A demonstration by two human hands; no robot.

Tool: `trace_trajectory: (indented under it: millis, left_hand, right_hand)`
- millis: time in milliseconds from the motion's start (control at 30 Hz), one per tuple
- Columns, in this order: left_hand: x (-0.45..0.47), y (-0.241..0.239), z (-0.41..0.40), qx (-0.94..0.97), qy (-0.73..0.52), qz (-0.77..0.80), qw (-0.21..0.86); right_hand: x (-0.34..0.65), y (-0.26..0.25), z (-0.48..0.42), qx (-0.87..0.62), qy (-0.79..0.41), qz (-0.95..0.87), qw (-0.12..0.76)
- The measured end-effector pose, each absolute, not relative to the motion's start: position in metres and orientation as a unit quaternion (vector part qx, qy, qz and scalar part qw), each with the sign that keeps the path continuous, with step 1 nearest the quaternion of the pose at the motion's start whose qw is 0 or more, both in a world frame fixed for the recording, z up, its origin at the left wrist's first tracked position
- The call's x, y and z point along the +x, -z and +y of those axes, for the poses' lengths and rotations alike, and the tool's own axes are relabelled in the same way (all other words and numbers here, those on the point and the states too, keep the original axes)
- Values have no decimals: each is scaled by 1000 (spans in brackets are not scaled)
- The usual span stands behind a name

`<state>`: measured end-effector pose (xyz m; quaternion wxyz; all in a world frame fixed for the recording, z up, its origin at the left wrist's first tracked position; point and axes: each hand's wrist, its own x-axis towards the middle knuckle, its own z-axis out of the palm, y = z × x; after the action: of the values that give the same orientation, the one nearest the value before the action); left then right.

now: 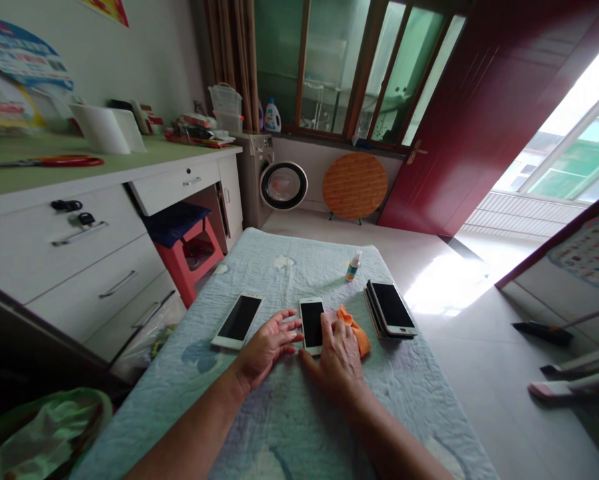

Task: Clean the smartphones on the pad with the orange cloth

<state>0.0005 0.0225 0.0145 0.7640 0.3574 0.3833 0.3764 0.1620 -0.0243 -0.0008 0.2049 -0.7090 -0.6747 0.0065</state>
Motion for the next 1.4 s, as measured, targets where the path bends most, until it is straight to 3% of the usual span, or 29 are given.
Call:
trace_trajectory:
  millis: [267,400,567,867,1400]
  left_hand:
    - [-1,-10,25,366,-378,379,761]
    - [1,-9,24,405,-400,417,709]
    - [2,0,25,539,-401,487,557]
    - [-4,6,29,753,-399,499,158]
    - [-4,13,33,746,-349,499,270]
  right_hand:
    - [176,1,-23,-681,-38,-694,229]
    - [184,2,-23,-661,-57,-708,243]
    - [187,2,-23,-627,-91,-738,233]
    - [207,1,-18,-588,-102,-771,222]
    - [214,-7,-18,-613,-121,-756,196]
